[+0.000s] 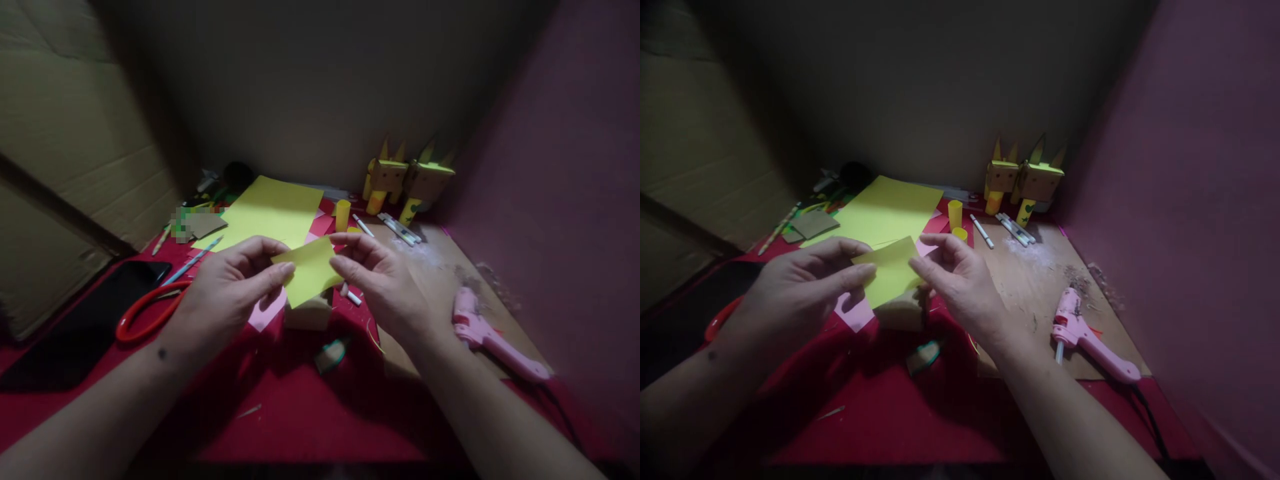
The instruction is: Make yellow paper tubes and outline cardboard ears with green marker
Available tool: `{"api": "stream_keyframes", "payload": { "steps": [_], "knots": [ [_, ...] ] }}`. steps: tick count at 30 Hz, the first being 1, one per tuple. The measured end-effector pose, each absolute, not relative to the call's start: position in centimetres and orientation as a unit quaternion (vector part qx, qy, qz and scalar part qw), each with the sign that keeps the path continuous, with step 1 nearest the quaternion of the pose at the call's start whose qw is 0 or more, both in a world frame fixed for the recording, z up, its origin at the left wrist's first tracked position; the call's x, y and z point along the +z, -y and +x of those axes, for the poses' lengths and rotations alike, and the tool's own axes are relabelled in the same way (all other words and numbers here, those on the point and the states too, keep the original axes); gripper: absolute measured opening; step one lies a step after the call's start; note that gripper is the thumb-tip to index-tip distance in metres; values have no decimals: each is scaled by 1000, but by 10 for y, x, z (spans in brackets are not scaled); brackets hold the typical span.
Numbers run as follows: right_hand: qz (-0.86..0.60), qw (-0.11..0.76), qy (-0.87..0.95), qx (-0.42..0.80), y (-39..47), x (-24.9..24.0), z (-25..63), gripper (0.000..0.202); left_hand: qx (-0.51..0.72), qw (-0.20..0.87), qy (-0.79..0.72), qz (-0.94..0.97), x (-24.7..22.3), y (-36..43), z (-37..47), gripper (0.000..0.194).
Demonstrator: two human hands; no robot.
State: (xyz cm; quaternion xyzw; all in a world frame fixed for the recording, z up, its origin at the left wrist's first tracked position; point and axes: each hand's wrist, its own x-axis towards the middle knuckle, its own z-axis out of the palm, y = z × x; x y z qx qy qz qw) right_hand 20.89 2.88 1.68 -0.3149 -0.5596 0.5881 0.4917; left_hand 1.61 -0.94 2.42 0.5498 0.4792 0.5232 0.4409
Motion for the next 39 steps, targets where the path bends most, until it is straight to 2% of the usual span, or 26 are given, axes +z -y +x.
{"api": "stream_keyframes", "payload": {
  "steps": [4, 8, 11, 14, 21, 24, 27, 34, 39],
  "knots": [
    [-308, 515, 535, 595, -30, 14, 205, 32, 489, 491, -469, 548, 26, 7, 19, 18],
    [-345, 536, 515, 574, -38, 14, 200, 24, 457, 411, -476, 629, 27, 11, 19, 34],
    [-373, 505, 544, 556, -45, 13, 196, 18, 403, 338, -505, 684, 25, 13, 14, 26],
    [-385, 487, 561, 548, -51, 11, 193, 12, 352, 309, -513, 719, 25, 13, 7, 24],
    [-416, 475, 576, 520, -52, 1, 189, 6, 357, 306, -583, 663, 19, 2, 0, 35],
    [-419, 468, 592, 505, -50, -2, 188, 4, 345, 343, -579, 654, 12, -5, 2, 43],
    [-422, 463, 611, 483, -49, -5, 188, 2, 331, 378, -567, 653, 7, -7, 5, 42],
    [-436, 451, 651, 427, -51, -13, 188, 5, 326, 401, -553, 654, 6, -4, 7, 32],
    [-456, 427, 675, 392, -41, 4, 203, 23, 323, 398, -559, 652, 10, -1, 8, 32]
  ]
}}
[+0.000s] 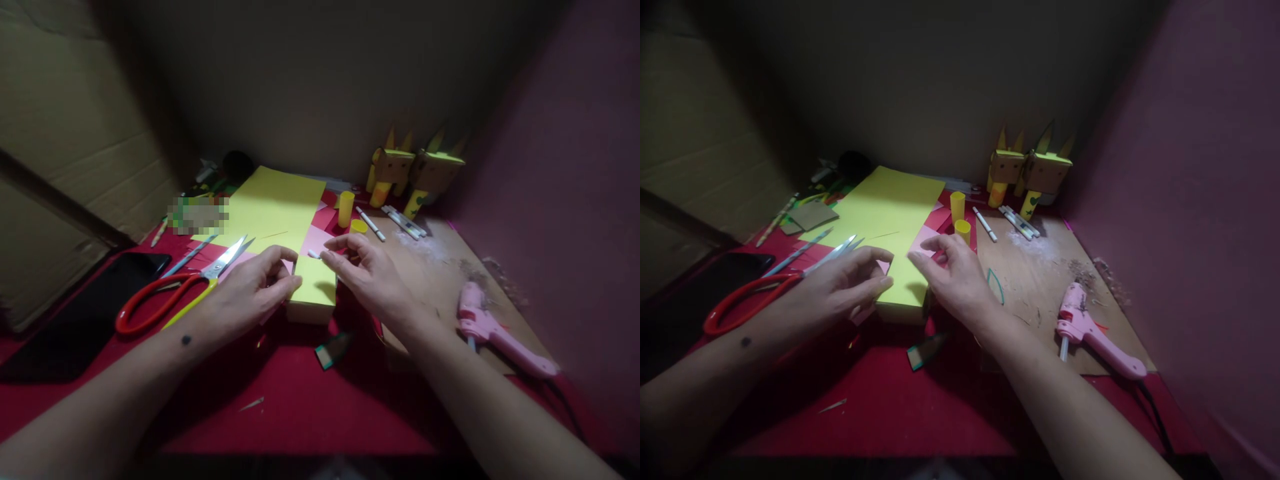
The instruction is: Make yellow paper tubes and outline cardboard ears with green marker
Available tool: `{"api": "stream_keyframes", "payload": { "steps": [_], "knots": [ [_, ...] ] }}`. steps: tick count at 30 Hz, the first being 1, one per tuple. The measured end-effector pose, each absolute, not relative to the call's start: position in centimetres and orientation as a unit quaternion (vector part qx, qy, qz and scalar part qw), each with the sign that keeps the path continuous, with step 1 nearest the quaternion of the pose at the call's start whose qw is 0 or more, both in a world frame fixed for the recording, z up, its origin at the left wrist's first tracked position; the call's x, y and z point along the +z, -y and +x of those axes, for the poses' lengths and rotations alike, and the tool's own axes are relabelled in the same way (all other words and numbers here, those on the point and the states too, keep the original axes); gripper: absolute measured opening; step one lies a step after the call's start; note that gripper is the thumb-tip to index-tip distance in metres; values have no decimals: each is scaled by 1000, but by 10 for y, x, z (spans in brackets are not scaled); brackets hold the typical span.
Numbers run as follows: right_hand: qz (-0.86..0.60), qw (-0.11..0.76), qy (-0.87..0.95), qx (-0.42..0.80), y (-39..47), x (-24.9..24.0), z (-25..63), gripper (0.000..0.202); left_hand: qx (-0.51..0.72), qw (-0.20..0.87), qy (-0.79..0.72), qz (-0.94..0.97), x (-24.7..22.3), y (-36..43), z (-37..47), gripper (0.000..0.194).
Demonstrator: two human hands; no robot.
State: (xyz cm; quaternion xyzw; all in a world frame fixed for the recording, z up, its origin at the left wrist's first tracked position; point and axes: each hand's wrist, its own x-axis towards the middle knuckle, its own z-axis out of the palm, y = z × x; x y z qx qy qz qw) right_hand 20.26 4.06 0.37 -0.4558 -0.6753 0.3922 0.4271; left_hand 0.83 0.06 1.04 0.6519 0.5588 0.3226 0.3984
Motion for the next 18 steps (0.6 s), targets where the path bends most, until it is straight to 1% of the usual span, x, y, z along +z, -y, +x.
{"api": "stream_keyframes", "payload": {
  "steps": [2, 3, 5, 10, 15, 18],
  "knots": [
    [-445, 337, 728, 397, -35, 10, 209, 46, 318, 396, -563, 652, 12, 0, 9, 31],
    [-439, 309, 746, 394, -33, 12, 212, 55, 316, 396, -564, 652, 12, 0, 9, 31],
    [-425, 268, 769, 395, -30, 10, 214, 62, 312, 396, -566, 652, 12, -1, 9, 32],
    [-377, 261, 797, 394, -33, 1, 215, 51, 314, 405, -555, 655, 10, -2, 8, 37],
    [-366, 257, 810, 379, -33, -1, 217, 52, 310, 419, -539, 662, 9, -2, 5, 41],
    [-360, 260, 811, 382, -34, -1, 218, 46, 307, 418, -536, 666, 9, -1, 4, 42]
  ]
}}
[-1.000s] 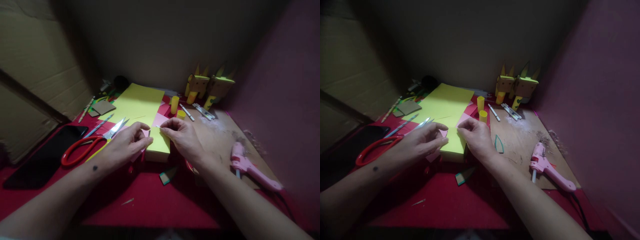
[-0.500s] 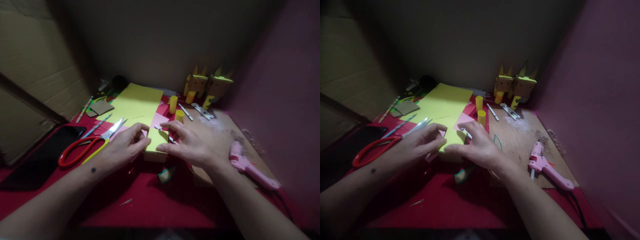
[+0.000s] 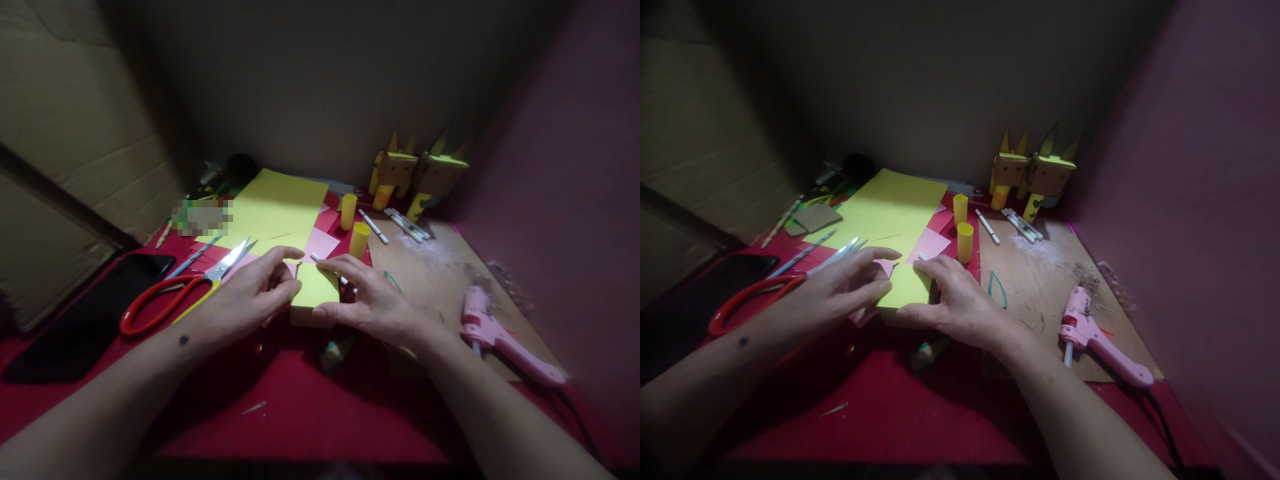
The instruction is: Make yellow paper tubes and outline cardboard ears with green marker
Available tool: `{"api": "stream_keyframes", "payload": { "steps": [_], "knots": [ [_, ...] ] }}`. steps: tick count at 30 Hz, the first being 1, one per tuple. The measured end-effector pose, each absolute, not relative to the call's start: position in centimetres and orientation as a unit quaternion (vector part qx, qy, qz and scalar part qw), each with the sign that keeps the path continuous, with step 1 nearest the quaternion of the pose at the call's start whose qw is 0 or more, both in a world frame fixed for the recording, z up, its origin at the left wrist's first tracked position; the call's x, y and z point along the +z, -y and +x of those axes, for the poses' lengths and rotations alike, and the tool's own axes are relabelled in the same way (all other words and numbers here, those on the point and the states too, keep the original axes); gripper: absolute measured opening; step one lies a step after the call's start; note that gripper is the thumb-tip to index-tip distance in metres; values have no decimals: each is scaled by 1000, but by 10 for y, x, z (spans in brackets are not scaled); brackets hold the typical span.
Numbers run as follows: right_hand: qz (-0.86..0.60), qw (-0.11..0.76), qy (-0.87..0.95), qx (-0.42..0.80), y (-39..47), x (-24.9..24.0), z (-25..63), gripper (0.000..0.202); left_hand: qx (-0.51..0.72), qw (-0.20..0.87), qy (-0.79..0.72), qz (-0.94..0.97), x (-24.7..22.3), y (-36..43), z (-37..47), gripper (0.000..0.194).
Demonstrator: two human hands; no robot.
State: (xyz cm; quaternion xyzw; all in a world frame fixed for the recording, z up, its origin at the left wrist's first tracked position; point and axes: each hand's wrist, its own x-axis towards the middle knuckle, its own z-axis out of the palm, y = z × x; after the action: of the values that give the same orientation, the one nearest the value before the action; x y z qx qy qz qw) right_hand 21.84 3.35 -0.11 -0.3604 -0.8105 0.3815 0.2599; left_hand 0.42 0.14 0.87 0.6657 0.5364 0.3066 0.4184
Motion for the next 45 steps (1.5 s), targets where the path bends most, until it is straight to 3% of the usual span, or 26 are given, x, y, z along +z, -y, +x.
{"api": "stream_keyframes", "payload": {
  "steps": [6, 12, 20, 29, 37, 45],
  "knots": [
    [-357, 268, 811, 378, -35, -3, 218, 47, 319, 366, -559, 672, 9, 0, 5, 44],
    [-356, 270, 805, 391, -33, -6, 219, 52, 305, 338, -565, 688, 10, 1, 6, 57],
    [-358, 270, 797, 405, -35, -6, 219, 59, 264, 299, -518, 756, 12, 2, 4, 48],
    [-369, 248, 727, 524, -39, -8, 226, 96, 249, 293, -547, 743, 10, 1, 4, 51],
    [-373, 243, 760, 473, -33, -12, 226, 88, 254, 342, -564, 708, 12, 1, 5, 69],
    [-364, 251, 769, 462, -32, -12, 225, 85, 270, 415, -571, 655, 10, 0, 6, 64]
  ]
}}
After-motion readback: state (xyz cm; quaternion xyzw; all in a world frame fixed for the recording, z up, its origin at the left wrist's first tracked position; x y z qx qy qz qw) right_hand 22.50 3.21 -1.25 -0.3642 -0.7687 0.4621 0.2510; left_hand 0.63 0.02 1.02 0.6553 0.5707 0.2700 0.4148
